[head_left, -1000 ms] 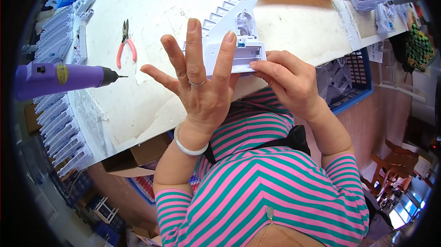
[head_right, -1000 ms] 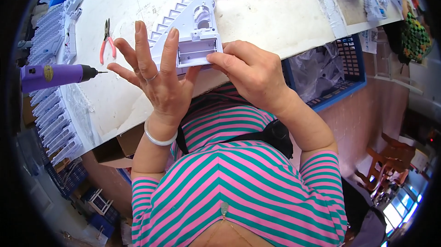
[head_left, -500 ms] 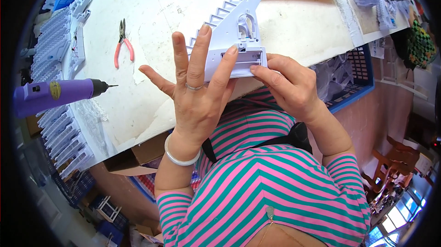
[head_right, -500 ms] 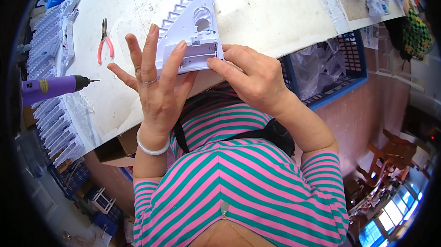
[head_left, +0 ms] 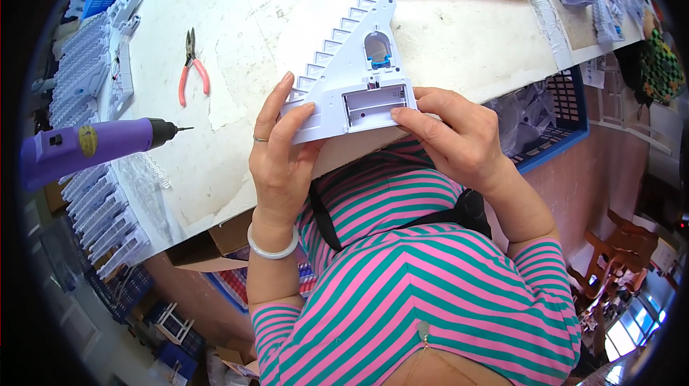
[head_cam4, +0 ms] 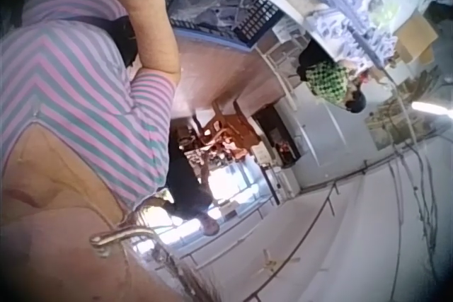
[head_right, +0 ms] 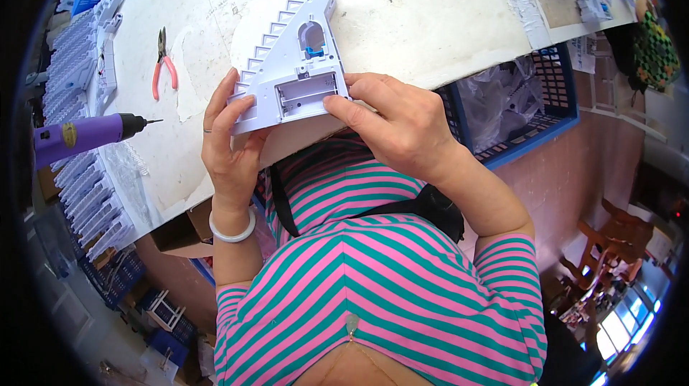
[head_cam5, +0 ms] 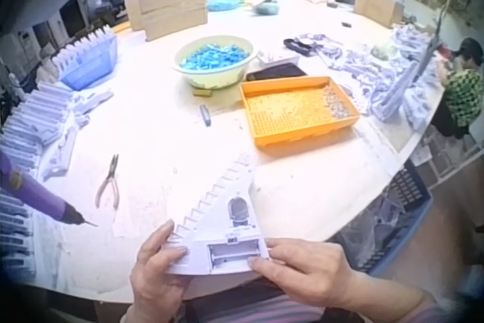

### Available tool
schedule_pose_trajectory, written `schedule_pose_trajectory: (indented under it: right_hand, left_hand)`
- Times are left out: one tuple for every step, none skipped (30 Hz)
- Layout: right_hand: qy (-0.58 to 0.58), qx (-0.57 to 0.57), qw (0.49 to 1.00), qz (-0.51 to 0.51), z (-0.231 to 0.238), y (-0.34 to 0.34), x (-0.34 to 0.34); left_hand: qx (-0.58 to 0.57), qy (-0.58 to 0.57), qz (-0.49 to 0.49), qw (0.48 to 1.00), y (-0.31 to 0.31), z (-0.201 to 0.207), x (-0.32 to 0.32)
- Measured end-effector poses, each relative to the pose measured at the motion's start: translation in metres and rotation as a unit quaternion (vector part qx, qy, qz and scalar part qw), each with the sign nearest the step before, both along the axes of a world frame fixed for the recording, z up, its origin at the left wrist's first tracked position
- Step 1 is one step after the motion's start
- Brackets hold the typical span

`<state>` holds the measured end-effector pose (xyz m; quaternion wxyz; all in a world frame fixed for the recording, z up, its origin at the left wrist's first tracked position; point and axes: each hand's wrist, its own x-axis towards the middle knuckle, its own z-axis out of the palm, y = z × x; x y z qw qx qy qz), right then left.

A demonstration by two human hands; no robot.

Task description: The person assembles a plastic toy gun by fitting internal circuits, toy gun shells, and batteries into plastic components, then seals the assembly with a hot glue gun.

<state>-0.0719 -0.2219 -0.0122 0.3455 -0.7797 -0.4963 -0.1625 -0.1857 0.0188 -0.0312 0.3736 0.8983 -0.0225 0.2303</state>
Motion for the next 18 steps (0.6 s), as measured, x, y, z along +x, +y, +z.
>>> schedule_pose_trajectory:
  right_hand:
    - [-0.002, -0.002, 1.0, -0.004, 0.0, 0.0, 0.0]
    - [-0.002, -0.002, 1.0, -0.004, 0.001, 0.0, 0.0]
    - [0.0, -0.011, 1.0, -0.008, 0.002, 0.0, 0.0]
    - [0.002, -0.02, 1.0, -0.012, 0.002, 0.0, 0.0]
    - [0.002, -0.021, 1.0, -0.013, 0.002, -0.001, -0.001]
    - [0.005, -0.025, 0.999, -0.021, 0.002, -0.002, -0.001]
    - [0.008, -0.029, 0.999, -0.029, 0.001, -0.003, -0.002]
    - [0.007, -0.029, 0.999, -0.03, 0.001, -0.004, -0.003]
    - [0.006, -0.027, 0.999, -0.037, 0.0, -0.004, -0.004]
    - [0.004, -0.025, 0.999, -0.044, -0.001, -0.004, -0.005]
    - [0.004, -0.025, 0.999, -0.044, -0.002, -0.004, -0.005]
    - [0.008, -0.018, 0.999, -0.043, -0.004, -0.003, -0.005]
    - [0.012, -0.012, 0.999, -0.042, -0.005, -0.002, -0.005]
    - [0.012, -0.012, 0.999, -0.043, -0.005, -0.002, -0.005]
    - [0.02, -0.015, 0.999, -0.039, -0.005, -0.002, -0.004]
    - [0.029, -0.018, 0.999, -0.036, -0.004, -0.002, -0.004]
    - [0.03, -0.018, 0.999, -0.035, -0.004, -0.003, -0.004]
    - [0.037, -0.017, 0.999, -0.033, -0.004, -0.003, -0.004]
  left_hand:
    - [0.0, 0.0, 0.0, 1.0, 0.0, -0.002, 0.0]
    - [-0.013, -0.006, 0.006, 1.0, -0.001, -0.004, 0.0]
    - [-0.026, -0.011, 0.012, 1.0, -0.002, -0.005, 0.001]
    - [-0.027, -0.011, 0.011, 1.0, -0.002, -0.003, 0.001]
    - [-0.054, 0.002, 0.002, 0.999, -0.001, 0.002, 0.002]
    - [-0.081, 0.015, -0.008, 0.997, -0.001, 0.005, 0.003]
    - [-0.081, 0.015, -0.009, 0.997, 0.0, 0.005, 0.003]
    - [-0.096, 0.026, -0.011, 0.995, 0.001, 0.006, 0.003]
    - [-0.111, 0.038, -0.013, 0.993, 0.002, 0.006, 0.003]
    - [-0.111, 0.038, -0.014, 0.993, 0.002, 0.006, 0.003]
    - [-0.112, 0.035, -0.011, 0.993, 0.002, 0.005, 0.004]
    - [-0.113, 0.033, -0.009, 0.993, 0.002, 0.005, 0.004]
    - [-0.113, 0.033, -0.01, 0.993, 0.002, 0.005, 0.005]
    - [-0.118, 0.033, -0.007, 0.992, 0.001, 0.005, 0.005]
    - [-0.123, 0.032, -0.003, 0.992, 0.0, 0.006, 0.005]
    - [-0.123, 0.033, -0.003, 0.992, 0.0, 0.006, 0.005]
    - [-0.119, 0.03, -0.006, 0.992, 0.0, 0.006, 0.005]
    - [-0.114, 0.026, -0.011, 0.993, 0.0, 0.006, 0.005]
